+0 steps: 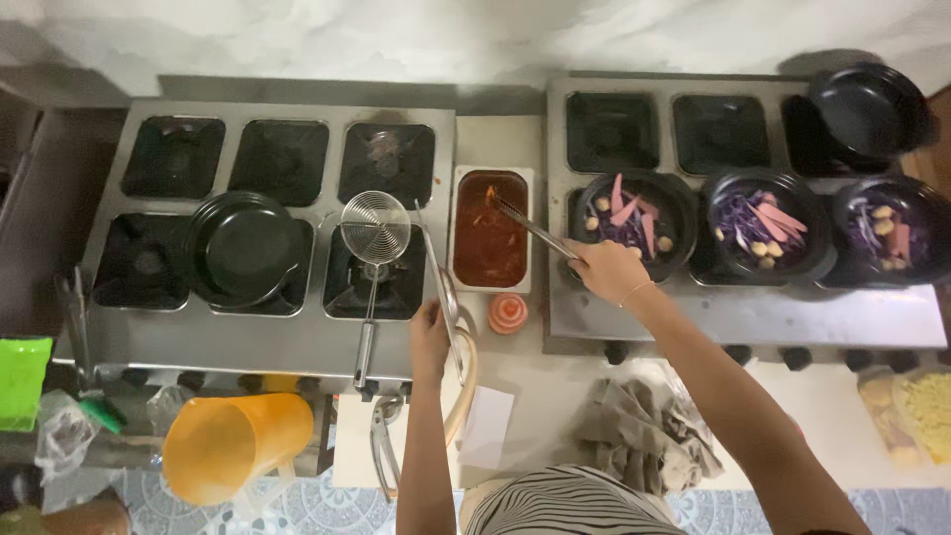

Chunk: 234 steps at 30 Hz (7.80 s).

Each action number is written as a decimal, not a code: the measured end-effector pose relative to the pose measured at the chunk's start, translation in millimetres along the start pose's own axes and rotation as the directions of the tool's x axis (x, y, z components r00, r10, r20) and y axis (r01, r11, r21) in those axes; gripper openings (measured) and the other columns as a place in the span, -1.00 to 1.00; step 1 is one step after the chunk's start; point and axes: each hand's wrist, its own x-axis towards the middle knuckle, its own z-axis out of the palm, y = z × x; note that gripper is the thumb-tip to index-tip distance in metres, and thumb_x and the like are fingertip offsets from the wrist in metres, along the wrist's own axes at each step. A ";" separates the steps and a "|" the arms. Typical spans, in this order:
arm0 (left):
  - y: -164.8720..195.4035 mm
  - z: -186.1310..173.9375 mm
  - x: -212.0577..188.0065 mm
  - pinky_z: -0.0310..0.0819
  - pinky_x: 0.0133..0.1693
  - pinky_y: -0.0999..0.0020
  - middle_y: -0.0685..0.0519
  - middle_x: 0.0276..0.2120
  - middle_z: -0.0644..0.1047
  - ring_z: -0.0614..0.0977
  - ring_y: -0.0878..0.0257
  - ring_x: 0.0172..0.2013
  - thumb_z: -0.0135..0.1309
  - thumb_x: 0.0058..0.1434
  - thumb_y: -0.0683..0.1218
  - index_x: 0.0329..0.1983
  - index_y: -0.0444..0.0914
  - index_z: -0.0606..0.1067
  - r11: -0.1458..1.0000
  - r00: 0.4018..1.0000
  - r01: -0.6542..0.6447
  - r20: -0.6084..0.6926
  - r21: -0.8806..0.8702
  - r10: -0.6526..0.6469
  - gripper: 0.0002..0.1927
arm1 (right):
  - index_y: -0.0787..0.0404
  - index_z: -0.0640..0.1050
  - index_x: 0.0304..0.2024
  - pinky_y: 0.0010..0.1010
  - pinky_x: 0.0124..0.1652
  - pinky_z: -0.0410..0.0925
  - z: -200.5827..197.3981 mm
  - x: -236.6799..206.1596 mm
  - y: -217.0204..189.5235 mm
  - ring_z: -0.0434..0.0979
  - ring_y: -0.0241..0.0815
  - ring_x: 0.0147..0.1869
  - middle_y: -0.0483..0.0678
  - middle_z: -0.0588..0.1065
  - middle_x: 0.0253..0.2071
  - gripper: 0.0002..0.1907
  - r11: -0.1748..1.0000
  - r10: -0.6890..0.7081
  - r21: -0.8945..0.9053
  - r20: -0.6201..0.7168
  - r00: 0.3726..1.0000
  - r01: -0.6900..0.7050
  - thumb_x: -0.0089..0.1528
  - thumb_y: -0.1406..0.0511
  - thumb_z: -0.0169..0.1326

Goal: The person assembles noodle bowls on a multi-burner counter, placing shredded purple cabbage from a large basin into black bowls, adding fish balls, sausage slices, and sauce from a container, then retrieving packaged meat from a chest freezer and adding meat slices and instant noodle blocks to the bowls.

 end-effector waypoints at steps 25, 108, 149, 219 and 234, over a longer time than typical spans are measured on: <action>0.1 32.6 -19.7 0.33 -0.48 0.43 0.10 -0.44 0.49 0.47 0.37 -0.51 0.03 0.29 -0.19 0.04 -0.34 0.51 0.988 0.995 0.026 0.097 -0.151 -0.011 -0.73 | -0.02 0.51 0.25 0.01 -0.24 0.45 -46.0 -137.4 120.1 0.60 0.23 -0.30 0.22 0.58 -0.33 -0.49 0.967 0.228 0.169 -0.261 0.938 -0.188 0.22 0.16 0.10; -11.4 21.1 21.8 0.37 -0.51 0.51 0.14 -0.48 0.51 0.50 0.43 -0.53 0.00 0.43 -0.07 -0.11 -0.33 0.52 0.954 0.986 0.167 0.067 -0.251 -0.155 -0.79 | 0.01 0.70 -0.26 -0.20 -0.21 0.50 69.4 57.0 -48.6 0.68 -0.02 -0.06 -0.06 0.64 -0.19 -0.86 0.835 -0.125 -0.467 0.354 0.927 0.291 0.16 0.29 0.15; 62.4 65.9 -38.9 0.48 -0.16 0.06 -0.12 -0.38 0.65 0.66 -0.09 -0.29 0.17 0.26 -0.01 -0.30 -0.35 0.60 0.595 0.881 -0.438 0.189 0.673 0.435 -0.73 | -0.13 0.69 -0.02 0.09 -0.13 0.46 -88.7 -210.0 230.9 0.62 0.25 -0.15 0.15 0.61 -0.25 -0.72 0.801 0.541 -0.060 -0.353 0.763 -0.596 0.28 0.11 0.07; 85.2 77.7 -62.4 0.50 -0.13 0.03 -0.12 -0.30 0.65 0.66 -0.12 -0.20 0.13 0.29 0.04 -0.25 -0.28 0.61 0.527 0.956 -0.272 0.166 0.805 0.240 -0.73 | -0.12 0.64 0.11 0.07 -0.06 0.44 -64.9 -204.4 230.6 0.60 0.27 -0.06 0.18 0.61 -0.16 -0.64 0.815 0.577 0.153 -0.309 0.756 -0.559 0.28 0.07 0.10; 80.4 3.9 -60.6 0.51 -0.12 0.03 -0.20 -0.24 0.65 0.66 -0.16 -0.19 0.11 0.30 0.02 -0.19 -0.33 0.60 0.609 0.978 -0.079 -0.057 0.790 0.200 -0.70 | -0.04 0.64 0.03 -0.04 -0.34 0.45 -42.8 -93.3 58.0 0.63 0.12 -0.33 0.07 0.60 -0.40 -0.71 0.992 -0.039 -0.126 -0.381 0.924 -0.010 0.26 0.18 0.10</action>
